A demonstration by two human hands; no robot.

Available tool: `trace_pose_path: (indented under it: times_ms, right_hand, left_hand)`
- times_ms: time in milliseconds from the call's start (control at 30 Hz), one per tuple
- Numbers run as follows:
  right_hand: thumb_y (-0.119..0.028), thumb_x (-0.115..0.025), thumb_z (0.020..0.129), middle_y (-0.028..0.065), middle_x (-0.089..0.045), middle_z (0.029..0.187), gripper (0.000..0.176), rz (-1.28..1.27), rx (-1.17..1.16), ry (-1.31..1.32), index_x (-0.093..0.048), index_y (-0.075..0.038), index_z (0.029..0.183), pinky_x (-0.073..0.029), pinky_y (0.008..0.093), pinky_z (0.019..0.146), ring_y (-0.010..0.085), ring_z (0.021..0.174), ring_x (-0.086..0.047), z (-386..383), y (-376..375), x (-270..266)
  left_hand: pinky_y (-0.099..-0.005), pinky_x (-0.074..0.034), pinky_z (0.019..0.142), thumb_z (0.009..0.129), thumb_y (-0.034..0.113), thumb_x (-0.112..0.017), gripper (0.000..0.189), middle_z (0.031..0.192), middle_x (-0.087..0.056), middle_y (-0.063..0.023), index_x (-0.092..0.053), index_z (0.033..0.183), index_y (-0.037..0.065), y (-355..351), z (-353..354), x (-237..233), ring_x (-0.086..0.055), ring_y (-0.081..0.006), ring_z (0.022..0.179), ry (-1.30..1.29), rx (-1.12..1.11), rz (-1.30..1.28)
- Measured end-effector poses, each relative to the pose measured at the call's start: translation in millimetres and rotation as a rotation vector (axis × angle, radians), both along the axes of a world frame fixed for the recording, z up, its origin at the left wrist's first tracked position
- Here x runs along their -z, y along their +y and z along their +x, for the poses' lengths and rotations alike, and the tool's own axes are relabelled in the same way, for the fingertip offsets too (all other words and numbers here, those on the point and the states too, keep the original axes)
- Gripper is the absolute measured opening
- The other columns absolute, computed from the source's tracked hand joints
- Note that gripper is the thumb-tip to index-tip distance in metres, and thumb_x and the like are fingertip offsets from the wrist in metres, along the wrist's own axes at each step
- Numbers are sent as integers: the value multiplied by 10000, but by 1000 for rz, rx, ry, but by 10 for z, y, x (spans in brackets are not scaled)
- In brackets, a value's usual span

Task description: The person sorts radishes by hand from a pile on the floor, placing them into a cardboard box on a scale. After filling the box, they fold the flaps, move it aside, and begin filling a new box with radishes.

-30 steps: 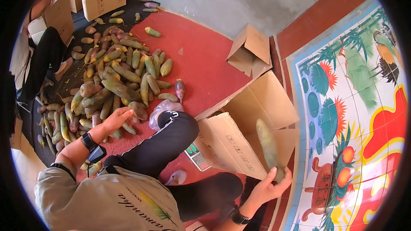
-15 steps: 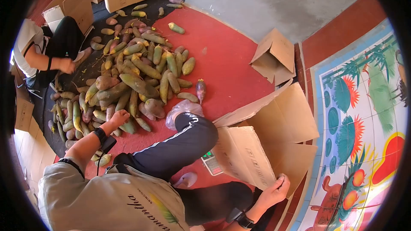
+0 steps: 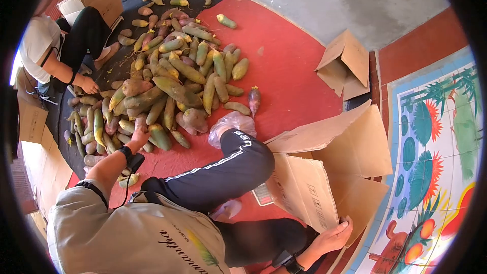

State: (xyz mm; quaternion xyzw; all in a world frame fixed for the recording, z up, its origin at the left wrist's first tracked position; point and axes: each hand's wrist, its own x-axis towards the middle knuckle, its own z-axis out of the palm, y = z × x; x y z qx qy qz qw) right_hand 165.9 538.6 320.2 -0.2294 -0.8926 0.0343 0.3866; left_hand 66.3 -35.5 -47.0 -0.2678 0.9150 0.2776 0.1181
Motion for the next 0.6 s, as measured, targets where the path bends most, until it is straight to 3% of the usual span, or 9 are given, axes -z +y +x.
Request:
trace_pose_path:
  times_ms: [33, 200, 267, 300, 400, 467, 500, 600]
  right_hand:
    - [-176, -365, 921, 172, -588, 848, 291, 16, 5, -3, -551, 46, 950, -446, 353, 700, 286, 760, -563, -8, -22, -7]
    - [-189, -346, 926, 179, -584, 850, 313, 81, 18, -28, -549, 48, 947, -437, 367, 705, 305, 767, -556, -5, 34, 15]
    - [-194, -340, 928, 180, -583, 850, 320, 107, 17, -35, -548, 50, 945, -435, 371, 707, 310, 769, -554, -5, 44, 20]
    - [-195, -337, 929, 183, -583, 852, 324, 102, 17, -39, -547, 51, 945, -434, 371, 707, 314, 770, -553, -5, 46, 19]
    - [-199, -333, 929, 187, -583, 855, 332, 93, 6, -41, -547, 54, 940, -435, 369, 704, 317, 769, -553, -15, 31, 3]
    - [-203, -333, 930, 187, -584, 855, 336, 89, 2, -39, -548, 55, 936, -436, 367, 699, 315, 766, -554, -14, 17, 2]
    - [-207, -335, 929, 186, -584, 848, 340, 80, 1, -30, -551, 56, 930, -437, 366, 692, 311, 757, -555, -18, 19, 11]
    - [-211, -337, 928, 183, -585, 830, 347, 71, 16, -19, -556, 57, 918, -439, 364, 677, 304, 738, -556, -15, 40, 16]
  left_hand:
    - [-389, -431, 824, 703, 227, -584, 357, 987, -572, -182, -523, 1013, 59, 138, 16, -372, -542, -331, 962, 39, -95, 35]
    - [-407, -402, 870, 712, 201, -577, 476, 1107, -462, -261, -427, 1132, 33, -42, 95, -185, -479, -394, 1025, -56, -221, -53]
    - [-420, -390, 882, 728, 191, -570, 478, 1113, -460, -249, -421, 1156, 38, -194, 169, 223, -474, -399, 1028, 20, -150, -284]
    - [-419, -383, 886, 752, 211, -563, 490, 1113, -478, -245, -402, 1182, 41, -290, 204, 471, -479, -408, 1016, 32, -163, -264]
    - [-418, -404, 858, 751, 263, -580, 523, 1085, -516, -240, -394, 1180, 29, -915, 286, 2178, -513, -391, 985, 1, 569, -721]
    - [-419, -417, 837, 740, 276, -593, 549, 1060, -537, -237, -388, 1176, 12, -624, 238, 1254, -536, -364, 969, -140, -10, -85]
    - [-419, -423, 827, 734, 283, -599, 563, 1048, -547, -235, -386, 1174, 3, -384, 182, 532, -548, -351, 961, -151, -335, 108]
    - [-386, -497, 610, 725, 293, -625, 508, 852, -611, -193, -465, 1083, -29, -378, 83, 465, -629, -297, 751, -186, -464, 249]
